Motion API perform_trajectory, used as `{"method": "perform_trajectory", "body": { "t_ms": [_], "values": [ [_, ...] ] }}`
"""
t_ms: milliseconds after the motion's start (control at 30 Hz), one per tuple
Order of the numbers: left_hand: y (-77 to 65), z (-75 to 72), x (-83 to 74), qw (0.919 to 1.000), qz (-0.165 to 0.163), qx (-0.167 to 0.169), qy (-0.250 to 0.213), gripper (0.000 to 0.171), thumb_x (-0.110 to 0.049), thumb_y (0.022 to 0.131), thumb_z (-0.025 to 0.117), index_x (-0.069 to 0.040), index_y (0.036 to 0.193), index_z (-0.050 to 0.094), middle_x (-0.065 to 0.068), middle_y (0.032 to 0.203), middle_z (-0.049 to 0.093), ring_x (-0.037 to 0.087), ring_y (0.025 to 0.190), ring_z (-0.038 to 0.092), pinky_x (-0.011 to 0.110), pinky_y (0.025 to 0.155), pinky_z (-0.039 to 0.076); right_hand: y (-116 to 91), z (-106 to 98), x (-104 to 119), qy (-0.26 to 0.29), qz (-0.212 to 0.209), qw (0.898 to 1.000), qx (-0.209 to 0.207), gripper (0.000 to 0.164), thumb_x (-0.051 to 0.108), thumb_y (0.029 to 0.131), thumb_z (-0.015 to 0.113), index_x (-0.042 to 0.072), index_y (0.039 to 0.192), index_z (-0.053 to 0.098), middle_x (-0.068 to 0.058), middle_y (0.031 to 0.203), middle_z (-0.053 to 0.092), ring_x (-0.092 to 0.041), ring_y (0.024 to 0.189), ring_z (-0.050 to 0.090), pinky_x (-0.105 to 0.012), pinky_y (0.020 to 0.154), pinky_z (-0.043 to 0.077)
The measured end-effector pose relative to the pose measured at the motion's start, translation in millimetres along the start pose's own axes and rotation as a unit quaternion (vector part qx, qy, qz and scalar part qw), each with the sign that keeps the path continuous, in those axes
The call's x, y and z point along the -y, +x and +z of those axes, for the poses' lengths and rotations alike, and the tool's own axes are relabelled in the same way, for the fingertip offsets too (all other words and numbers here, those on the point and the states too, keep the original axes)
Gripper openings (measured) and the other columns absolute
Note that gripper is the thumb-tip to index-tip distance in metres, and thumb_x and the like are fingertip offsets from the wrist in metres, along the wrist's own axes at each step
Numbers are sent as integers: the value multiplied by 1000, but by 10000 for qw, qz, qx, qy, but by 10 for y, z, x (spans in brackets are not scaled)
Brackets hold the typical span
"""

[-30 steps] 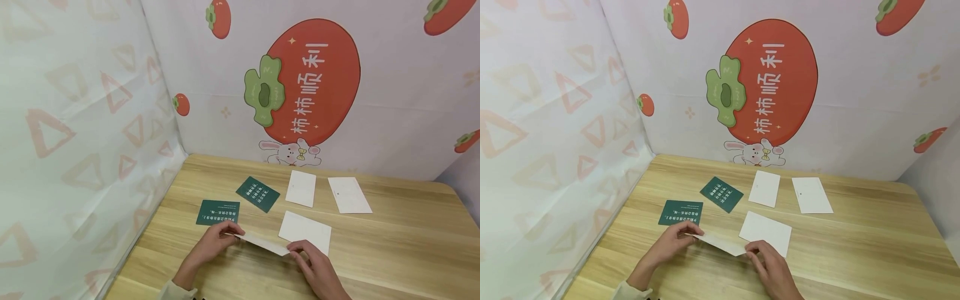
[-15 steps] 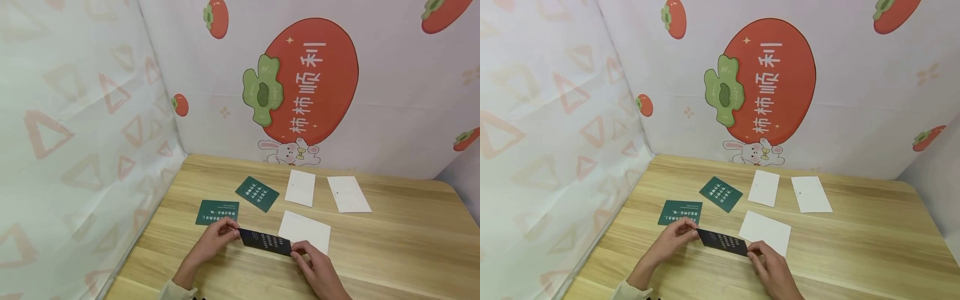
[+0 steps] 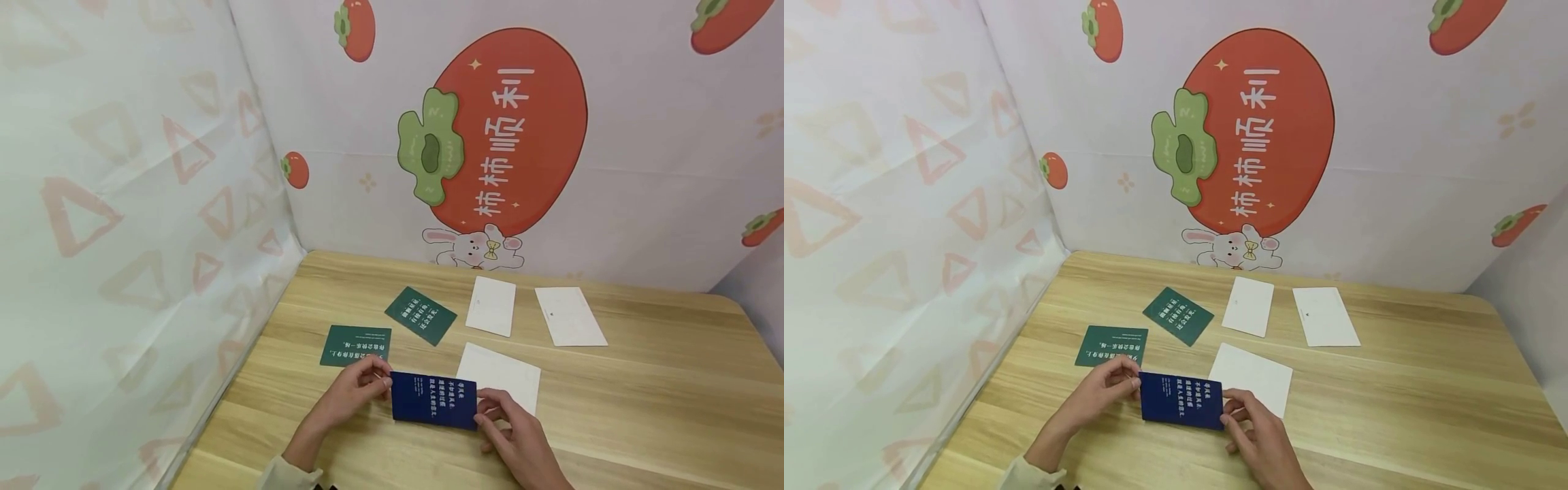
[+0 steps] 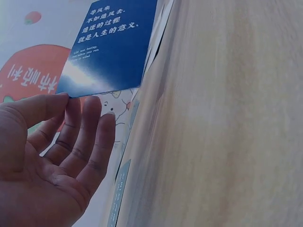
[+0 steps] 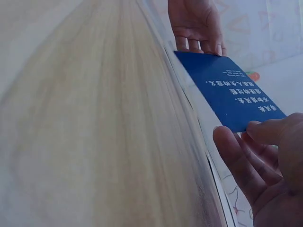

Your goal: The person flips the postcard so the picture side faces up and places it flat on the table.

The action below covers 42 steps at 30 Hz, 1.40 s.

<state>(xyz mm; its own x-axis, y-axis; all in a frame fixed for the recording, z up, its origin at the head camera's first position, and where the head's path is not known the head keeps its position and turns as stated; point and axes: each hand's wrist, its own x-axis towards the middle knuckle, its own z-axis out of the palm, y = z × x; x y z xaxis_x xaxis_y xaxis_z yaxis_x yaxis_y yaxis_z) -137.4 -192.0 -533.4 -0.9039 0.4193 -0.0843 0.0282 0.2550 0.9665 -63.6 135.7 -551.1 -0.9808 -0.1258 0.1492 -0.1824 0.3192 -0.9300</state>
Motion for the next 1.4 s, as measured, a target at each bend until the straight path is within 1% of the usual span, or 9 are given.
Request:
{"method": "perform_trajectory", "body": {
  "t_ms": [133,333,467,633,800,967,1100,1233,1400],
  "values": [
    [7,5,5,9998,-94,83,-145,19,-14,110,66,-2,124,64,10,108,67,19,90,75,31,84,68,-15,-9,-31,194,-142,9994,238,41,-4,102,71,10,140,60,-9,105,65,-6,79,72,-29,52,64],
    [12,23,-17,9984,-383,129,-401,22,-16,110,65,-4,129,62,10,108,65,21,84,75,36,70,70,-6,-18,-45,402,-64,9982,446,50,-5,102,70,8,148,55,-14,108,64,-9,78,72,-32,52,65],
    [19,46,-27,9982,-469,103,-352,24,-16,110,66,-5,131,61,11,107,66,22,82,75,36,67,69,-3,-20,-57,420,86,9977,523,55,-4,103,70,9,153,51,-15,109,63,-9,76,72,-33,53,65],
    [29,77,-11,9981,-506,119,-335,25,-14,109,66,-6,132,60,11,108,67,24,79,76,36,64,68,-3,-31,-89,445,155,9967,657,61,-1,103,71,10,158,47,-16,112,62,-9,75,73,-33,53,65],
    [31,98,9,9983,-528,119,-217,23,-14,110,66,-8,131,59,12,107,67,25,76,76,36,61,68,4,-42,-103,518,321,9949,808,64,-1,104,70,9,161,44,-18,113,61,-8,77,73,-34,54,66],
    [26,104,5,9977,-663,89,-136,21,-16,111,65,-9,130,60,12,105,67,24,76,76,37,61,68,25,-54,-101,561,707,9914,947,65,-1,104,70,12,162,43,-18,116,60,-9,78,72,-34,57,67],
    [32,114,16,9969,-762,78,-163,21,-18,111,64,-9,130,59,11,104,68,23,76,76,38,61,68,38,-59,-94,529,925,9894,983,67,-2,104,70,14,163,42,-18,118,60,-9,77,73,-34,58,68],
    [44,122,36,9963,-841,51,-190,21,-18,112,64,-10,131,60,10,103,68,22,75,76,39,60,68,45,-63,-77,486,1024,9888,969,68,-3,103,70,13,163,43,-18,118,60,-9,74,73,-33,59,68],
    [57,125,55,9953,-952,11,-159,21,-18,111,65,-10,130,61,9,100,69,21,74,76,38,60,68,52,-62,-57,467,1032,9885,1002,68,-3,102,71,12,162,44,-17,116,61,-10,73,72,-33,59,68]
  ]
}}
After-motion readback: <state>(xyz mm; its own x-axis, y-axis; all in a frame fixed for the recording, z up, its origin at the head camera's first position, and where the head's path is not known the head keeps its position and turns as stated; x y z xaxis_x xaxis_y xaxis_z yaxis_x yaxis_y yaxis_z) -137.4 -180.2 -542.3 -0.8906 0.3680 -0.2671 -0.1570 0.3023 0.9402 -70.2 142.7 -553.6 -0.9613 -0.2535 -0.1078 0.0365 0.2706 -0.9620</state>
